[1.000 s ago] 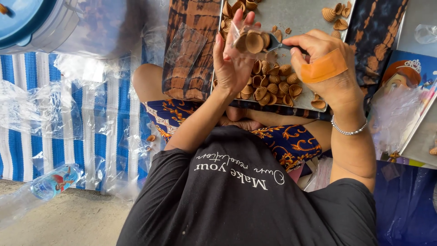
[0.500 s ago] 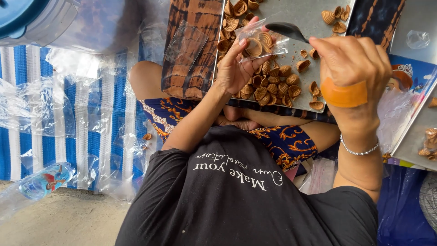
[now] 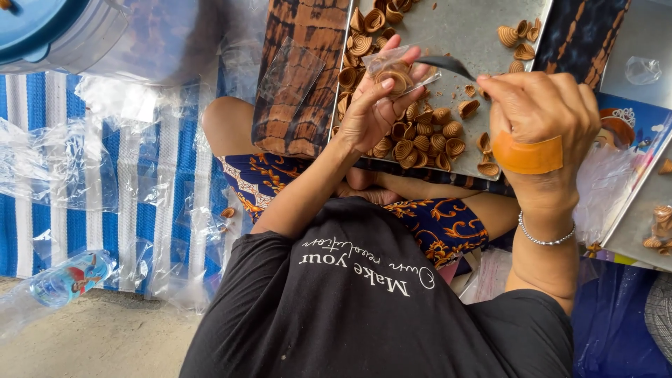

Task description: Packaging small cone-shaped snacks into plastic bags by hand and using a spoon.

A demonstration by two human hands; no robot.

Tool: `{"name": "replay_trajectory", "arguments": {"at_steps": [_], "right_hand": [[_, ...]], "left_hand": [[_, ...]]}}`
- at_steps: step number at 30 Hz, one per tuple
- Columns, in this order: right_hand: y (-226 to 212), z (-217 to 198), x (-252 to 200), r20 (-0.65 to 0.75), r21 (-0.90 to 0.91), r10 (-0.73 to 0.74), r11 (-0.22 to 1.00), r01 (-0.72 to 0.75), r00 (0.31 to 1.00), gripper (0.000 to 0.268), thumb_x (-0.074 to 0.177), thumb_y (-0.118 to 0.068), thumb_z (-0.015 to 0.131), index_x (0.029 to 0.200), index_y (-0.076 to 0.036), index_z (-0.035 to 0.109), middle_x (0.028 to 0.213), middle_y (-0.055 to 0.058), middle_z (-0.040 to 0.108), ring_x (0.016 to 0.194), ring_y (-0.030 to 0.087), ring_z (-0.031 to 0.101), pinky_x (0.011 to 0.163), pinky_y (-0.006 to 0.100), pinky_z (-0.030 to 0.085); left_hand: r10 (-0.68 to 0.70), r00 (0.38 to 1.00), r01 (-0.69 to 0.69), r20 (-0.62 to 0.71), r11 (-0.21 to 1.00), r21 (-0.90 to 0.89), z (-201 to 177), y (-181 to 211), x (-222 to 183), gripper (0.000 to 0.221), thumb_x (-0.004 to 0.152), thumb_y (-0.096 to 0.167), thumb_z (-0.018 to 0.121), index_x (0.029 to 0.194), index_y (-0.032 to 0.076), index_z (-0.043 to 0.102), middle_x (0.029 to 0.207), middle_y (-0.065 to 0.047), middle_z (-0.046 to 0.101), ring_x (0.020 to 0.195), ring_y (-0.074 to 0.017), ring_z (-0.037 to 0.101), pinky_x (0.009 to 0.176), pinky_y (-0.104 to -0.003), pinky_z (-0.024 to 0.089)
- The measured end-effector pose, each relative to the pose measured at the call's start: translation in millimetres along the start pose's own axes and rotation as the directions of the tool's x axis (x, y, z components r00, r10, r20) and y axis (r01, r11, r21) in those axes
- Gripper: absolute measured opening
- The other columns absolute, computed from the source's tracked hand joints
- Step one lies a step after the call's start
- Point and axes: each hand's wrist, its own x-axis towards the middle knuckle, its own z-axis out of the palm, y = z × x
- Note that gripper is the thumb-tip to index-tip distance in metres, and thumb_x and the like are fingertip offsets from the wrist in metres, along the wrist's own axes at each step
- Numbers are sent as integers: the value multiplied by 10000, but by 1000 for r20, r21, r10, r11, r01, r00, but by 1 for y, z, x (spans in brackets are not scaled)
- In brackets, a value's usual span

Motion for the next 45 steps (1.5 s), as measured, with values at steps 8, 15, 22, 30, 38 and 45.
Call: {"name": "replay_trajectory", "arguments": {"at_steps": [8,15,22,30,38,45], "right_hand": [[1,11,-4,49,30,-3,1000,1,999,281,1020,12,933,1207,-194,892,1129,-25,819,925,224,651,787,360,454],[61,68,-39,77,66,143,987,-148,987,231,1011,63,787,1206,-20,877,1083,110,779,912,282,693,754,370,527],[77,150,-73,116,168,276,941,-293,954,251,998,12,707,1204,-42,841,1042,103,732,853,277,695,681,386,537],[34,124,-56,405,411,182,839,-356,896,217,1026,-73,652,1150,-91,829,1018,47,749,727,184,612,602,341,472],[34,115,-37,593,611,151,554,-565,791,210,1043,-53,617,1187,-9,763,1106,107,737,940,178,675,780,278,531],[47,58,-20,408,622,115,691,-368,906,197,1069,54,654,1214,62,787,1134,186,750,965,220,685,777,295,527]], "left_hand": [[-37,999,37,-5,999,2,-8,-13,6,803,908,153,847,1572,111,395,1594,-209,469,1347,-435,585,1063,-488,600],[115,987,-121,-111,991,-51,-27,27,10,643,964,102,801,1509,85,461,1506,-208,548,1356,-425,574,1121,-478,580],[180,960,-180,-214,983,20,-25,51,-1,669,953,138,765,1519,20,428,1527,-211,533,1394,-429,552,1051,-497,608],[202,954,-214,-222,976,-30,-33,50,-4,538,979,140,731,1432,-28,494,1546,-265,487,1444,-470,486,1088,-540,580],[190,971,-196,-147,980,-25,-32,49,-4,413,1010,131,714,1356,-11,540,1584,-252,449,1490,-464,437,1081,-520,591],[154,961,-163,-228,986,-22,-20,42,-2,751,923,240,783,1554,82,408,1529,-236,524,1347,-443,587,996,-522,626]]}}
